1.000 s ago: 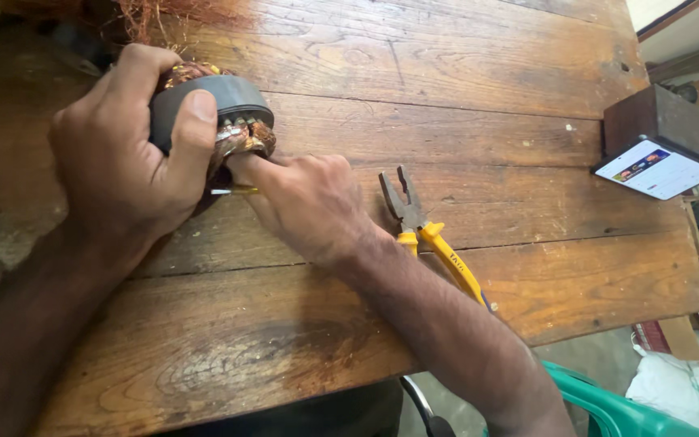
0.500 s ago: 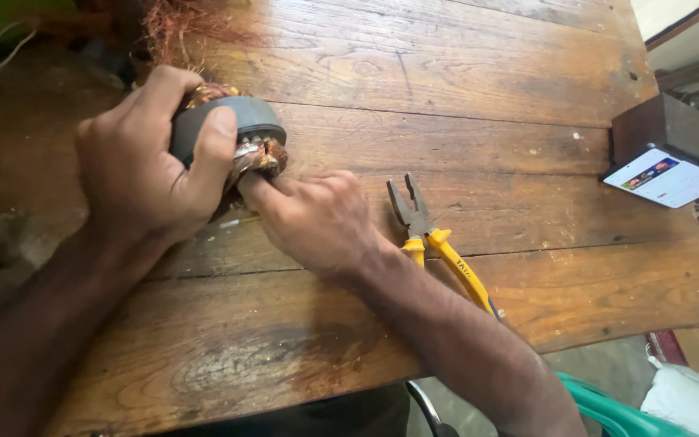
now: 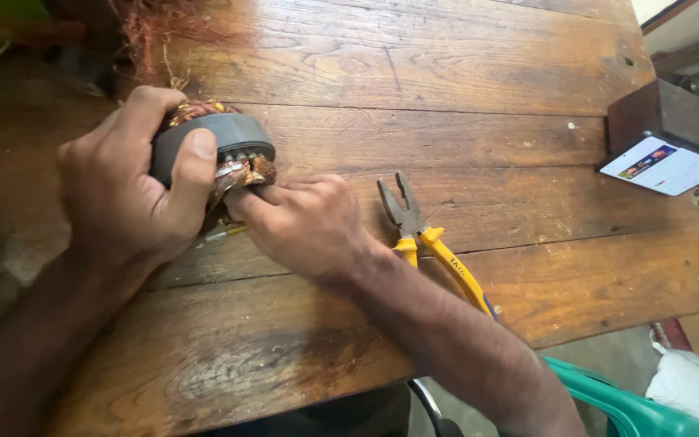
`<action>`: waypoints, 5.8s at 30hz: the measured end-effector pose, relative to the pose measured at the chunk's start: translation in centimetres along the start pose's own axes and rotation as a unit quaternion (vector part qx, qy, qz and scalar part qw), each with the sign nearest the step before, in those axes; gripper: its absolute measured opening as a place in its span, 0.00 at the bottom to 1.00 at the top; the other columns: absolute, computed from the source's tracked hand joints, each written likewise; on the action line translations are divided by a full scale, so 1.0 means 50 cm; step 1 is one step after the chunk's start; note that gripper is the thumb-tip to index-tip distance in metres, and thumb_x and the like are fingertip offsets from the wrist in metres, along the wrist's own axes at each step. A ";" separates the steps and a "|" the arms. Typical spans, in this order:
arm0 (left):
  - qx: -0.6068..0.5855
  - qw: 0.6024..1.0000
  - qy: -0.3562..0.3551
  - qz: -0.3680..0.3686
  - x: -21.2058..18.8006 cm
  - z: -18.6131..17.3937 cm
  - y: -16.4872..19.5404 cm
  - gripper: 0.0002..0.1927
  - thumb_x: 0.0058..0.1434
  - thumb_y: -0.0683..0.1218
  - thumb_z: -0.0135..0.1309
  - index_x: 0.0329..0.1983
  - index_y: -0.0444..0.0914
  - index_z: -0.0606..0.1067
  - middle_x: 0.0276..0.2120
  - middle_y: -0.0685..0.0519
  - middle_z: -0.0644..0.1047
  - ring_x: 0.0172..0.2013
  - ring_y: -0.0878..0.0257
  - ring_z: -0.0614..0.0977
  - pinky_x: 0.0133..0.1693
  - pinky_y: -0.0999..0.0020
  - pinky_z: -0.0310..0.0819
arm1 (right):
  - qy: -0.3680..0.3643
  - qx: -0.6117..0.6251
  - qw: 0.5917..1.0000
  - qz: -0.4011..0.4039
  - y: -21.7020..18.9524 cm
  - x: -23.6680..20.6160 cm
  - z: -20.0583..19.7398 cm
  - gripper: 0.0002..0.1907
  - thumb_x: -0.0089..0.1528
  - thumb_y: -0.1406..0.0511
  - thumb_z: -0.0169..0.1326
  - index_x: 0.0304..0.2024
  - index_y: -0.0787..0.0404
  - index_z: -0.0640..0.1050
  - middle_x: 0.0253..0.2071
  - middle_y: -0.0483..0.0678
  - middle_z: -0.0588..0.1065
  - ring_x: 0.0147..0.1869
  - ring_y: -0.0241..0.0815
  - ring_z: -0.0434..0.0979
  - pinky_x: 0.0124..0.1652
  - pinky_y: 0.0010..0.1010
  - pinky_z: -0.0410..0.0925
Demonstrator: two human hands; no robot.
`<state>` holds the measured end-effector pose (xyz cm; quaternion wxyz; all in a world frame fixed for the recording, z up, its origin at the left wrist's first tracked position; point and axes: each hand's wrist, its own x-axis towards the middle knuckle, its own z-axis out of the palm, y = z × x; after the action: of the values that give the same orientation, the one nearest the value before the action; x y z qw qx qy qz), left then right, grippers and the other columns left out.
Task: The person holds an electric motor stator on a wooden workbench and pries copper windings out of its slots, using a screwdriver to lever the coils and pliers to pull them free, working around the stator and turning it as they go.
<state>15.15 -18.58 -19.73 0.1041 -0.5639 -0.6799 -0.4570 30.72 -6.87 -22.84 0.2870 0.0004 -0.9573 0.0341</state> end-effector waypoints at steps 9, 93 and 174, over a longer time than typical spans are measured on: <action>-0.004 0.999 0.025 0.029 -0.039 -0.044 0.019 0.14 0.72 0.49 0.53 0.49 0.33 0.74 0.37 0.40 0.78 0.37 0.43 0.82 0.40 0.54 0.76 | 0.016 0.009 0.995 -0.101 -0.022 -0.013 -0.087 0.08 0.69 0.59 0.62 0.39 0.56 0.83 0.27 0.43 0.81 0.28 0.35 0.82 0.30 0.29 0.74; -0.227 0.932 -0.223 -0.173 -0.001 -0.057 -0.081 0.22 0.71 0.57 0.48 0.41 0.36 0.83 0.25 0.54 0.81 0.24 0.70 0.78 0.27 0.71 0.71 | -0.045 0.023 0.999 0.002 -0.010 -0.007 0.009 0.08 0.67 0.65 0.60 0.49 0.57 0.80 0.26 0.43 0.79 0.21 0.34 0.76 0.22 0.31 0.66; -0.281 0.902 -0.246 -0.214 -0.030 -0.056 -0.047 0.25 0.73 0.58 0.45 0.36 0.35 0.82 0.23 0.57 0.79 0.24 0.72 0.76 0.27 0.74 0.71 | 0.080 0.017 0.984 -0.160 -0.004 -0.031 -0.011 0.09 0.70 0.60 0.63 0.37 0.56 0.83 0.27 0.43 0.81 0.22 0.29 0.73 0.24 0.25 0.66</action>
<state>12.59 -21.53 -20.37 -0.3300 -0.5054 -0.6312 -0.4870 32.32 -7.05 -23.24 0.3644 0.1560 -0.9181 0.0039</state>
